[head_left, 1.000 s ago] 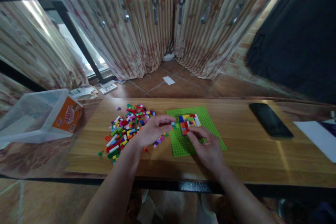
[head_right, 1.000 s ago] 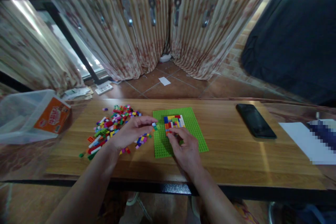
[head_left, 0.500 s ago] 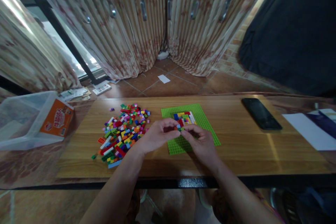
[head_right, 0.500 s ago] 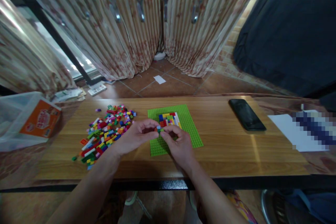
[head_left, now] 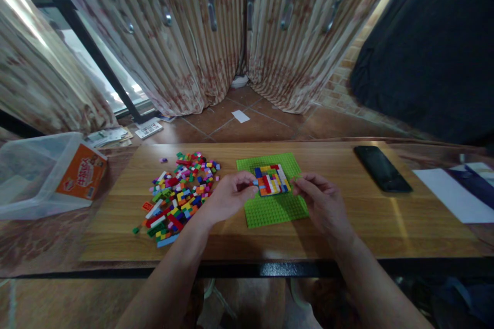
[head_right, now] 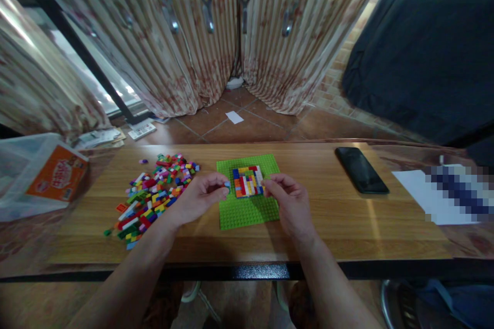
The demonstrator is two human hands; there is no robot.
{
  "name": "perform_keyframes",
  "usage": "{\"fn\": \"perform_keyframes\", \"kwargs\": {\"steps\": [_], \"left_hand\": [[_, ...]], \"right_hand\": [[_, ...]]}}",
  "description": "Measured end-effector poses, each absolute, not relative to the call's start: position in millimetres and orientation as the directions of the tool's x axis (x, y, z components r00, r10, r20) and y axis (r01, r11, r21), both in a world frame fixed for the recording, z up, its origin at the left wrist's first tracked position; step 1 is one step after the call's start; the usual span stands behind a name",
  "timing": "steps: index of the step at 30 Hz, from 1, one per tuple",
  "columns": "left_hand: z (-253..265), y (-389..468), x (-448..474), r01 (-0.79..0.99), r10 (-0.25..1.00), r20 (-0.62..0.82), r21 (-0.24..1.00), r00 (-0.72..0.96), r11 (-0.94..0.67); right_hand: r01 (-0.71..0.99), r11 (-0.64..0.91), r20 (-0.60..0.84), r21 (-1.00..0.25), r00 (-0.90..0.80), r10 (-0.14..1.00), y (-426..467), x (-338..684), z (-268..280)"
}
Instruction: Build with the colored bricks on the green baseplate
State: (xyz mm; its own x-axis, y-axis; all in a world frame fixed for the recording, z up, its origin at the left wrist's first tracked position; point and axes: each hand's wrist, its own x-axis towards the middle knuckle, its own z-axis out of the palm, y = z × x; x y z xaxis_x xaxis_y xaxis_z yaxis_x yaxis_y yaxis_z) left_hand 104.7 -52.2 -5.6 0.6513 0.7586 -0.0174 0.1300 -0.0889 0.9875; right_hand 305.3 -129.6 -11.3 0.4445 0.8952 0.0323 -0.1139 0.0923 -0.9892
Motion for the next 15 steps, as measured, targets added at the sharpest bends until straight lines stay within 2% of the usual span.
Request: {"fn": "perform_keyframes", "kwargs": {"steps": [4, 15], "left_hand": [[-9, -47, 101, 0.18, 0.791, -0.015, 0.976, 0.612, -0.121], [-11, -46, 103, 0.204, 0.77, 0.004, 0.963, 0.638, -0.174]], "right_hand": [[-0.157, 0.065, -0.025, -0.986, 0.509, 0.86, -127, 317, -13], [-0.157, -0.019, -0.108, -0.987, 0.581, 0.807, -124, 314, -23]]}}
